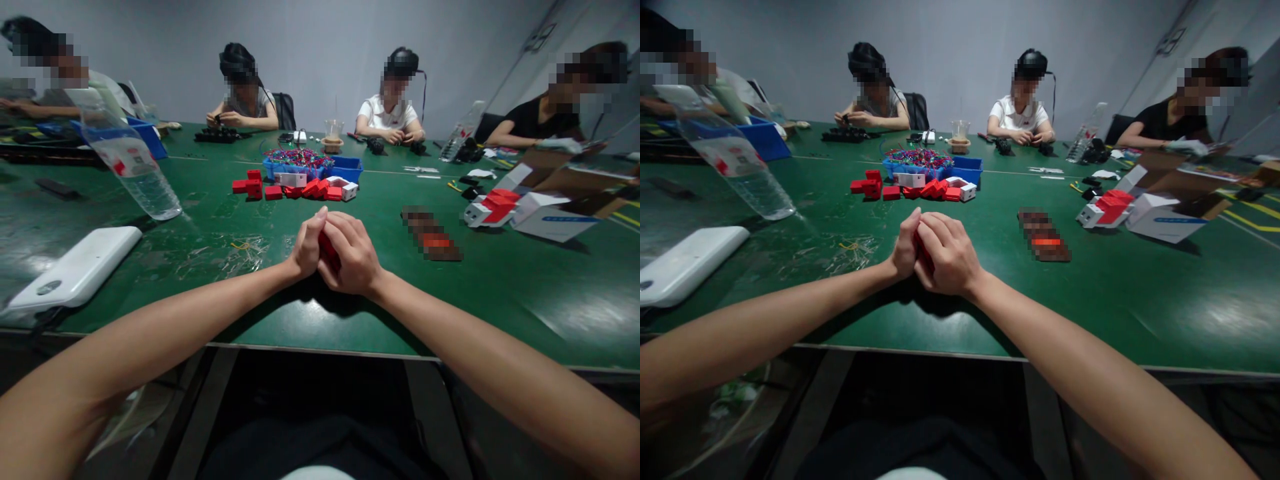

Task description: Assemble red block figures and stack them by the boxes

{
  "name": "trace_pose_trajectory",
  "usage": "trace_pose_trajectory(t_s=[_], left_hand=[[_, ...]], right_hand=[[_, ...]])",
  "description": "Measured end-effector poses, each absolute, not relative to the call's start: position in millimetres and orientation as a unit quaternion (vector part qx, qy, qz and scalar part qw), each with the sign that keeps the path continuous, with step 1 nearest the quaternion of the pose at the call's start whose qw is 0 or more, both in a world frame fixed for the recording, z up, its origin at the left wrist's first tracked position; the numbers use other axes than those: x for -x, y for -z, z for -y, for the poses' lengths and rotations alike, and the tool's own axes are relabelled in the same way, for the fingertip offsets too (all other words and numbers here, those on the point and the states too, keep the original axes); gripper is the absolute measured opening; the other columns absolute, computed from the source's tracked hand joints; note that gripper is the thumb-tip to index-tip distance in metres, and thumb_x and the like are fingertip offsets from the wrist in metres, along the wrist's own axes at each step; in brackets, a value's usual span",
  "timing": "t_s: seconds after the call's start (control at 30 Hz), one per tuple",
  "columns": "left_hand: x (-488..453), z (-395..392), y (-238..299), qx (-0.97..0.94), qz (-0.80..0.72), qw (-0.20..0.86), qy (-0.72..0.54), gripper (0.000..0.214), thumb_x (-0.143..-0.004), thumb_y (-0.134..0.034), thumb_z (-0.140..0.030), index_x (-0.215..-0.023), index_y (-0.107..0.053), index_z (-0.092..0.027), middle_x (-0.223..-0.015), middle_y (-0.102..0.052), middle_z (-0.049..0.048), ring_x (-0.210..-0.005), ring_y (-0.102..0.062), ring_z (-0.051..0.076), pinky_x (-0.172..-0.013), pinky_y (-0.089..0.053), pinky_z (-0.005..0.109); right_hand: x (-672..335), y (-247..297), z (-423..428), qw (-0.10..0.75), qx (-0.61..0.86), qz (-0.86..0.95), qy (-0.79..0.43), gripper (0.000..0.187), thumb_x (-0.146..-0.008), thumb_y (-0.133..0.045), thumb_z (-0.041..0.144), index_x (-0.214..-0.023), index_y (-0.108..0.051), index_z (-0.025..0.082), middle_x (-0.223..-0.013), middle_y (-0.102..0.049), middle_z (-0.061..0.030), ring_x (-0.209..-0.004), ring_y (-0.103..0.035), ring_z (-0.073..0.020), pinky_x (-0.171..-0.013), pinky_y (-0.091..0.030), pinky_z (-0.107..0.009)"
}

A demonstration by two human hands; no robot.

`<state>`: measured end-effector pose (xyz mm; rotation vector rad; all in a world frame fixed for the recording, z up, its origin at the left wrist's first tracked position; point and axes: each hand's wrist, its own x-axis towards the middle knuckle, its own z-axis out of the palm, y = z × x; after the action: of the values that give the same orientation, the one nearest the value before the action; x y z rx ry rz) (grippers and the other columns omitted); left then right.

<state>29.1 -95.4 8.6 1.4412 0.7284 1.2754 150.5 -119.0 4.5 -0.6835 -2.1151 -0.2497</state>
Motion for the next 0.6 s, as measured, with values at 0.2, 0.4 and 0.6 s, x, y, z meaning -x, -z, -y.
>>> trace_pose_trajectory(t_s=[0.2,0.4,0.6], left_hand=[[-35.4,101.0,-12.8,-0.595,-0.308,0.504,-0.545,0.048,-0.09,-0.036,-0.062,-0.067,-0.045,-0.02,-0.072,-0.056,0.003,-0.082,-0.06,0.018,-0.083,-0.052,0.032],[-34.1,101.2,-13.0,-0.594,-0.294,0.501,-0.556,0.048,-0.091,-0.039,-0.06,-0.063,-0.039,-0.021,-0.064,-0.046,0.001,-0.072,-0.054,0.016,-0.077,-0.051,0.03],[-35.0,96.1,-11.9,-0.577,-0.313,0.53,-0.537,0.049,-0.089,-0.034,-0.062,-0.065,-0.043,-0.02,-0.067,-0.049,0.001,-0.075,-0.054,0.015,-0.076,-0.049,0.028]], right_hand=[[-154.7,-1.4,114.3,0.437,0.269,0.847,0.136,0.053,-0.08,-0.05,0.035,-0.13,-0.051,0.017,-0.123,-0.059,-0.0174,-0.116,-0.055,-0.0351,-0.098,-0.045,-0.055],[-153.8,-3.6,114.8,0.449,0.243,0.848,0.142,0.052,-0.08,-0.049,0.033,-0.128,-0.052,0.015,-0.116,-0.059,-0.0172,-0.112,-0.056,-0.0338,-0.098,-0.047,-0.055],[-151.6,-6.8,114.1,0.443,0.257,0.852,0.112,0.051,-0.078,-0.049,0.031,-0.127,-0.053,0.015,-0.114,-0.06,-0.0168,-0.112,-0.055,-0.0339,-0.099,-0.046,-0.057]])
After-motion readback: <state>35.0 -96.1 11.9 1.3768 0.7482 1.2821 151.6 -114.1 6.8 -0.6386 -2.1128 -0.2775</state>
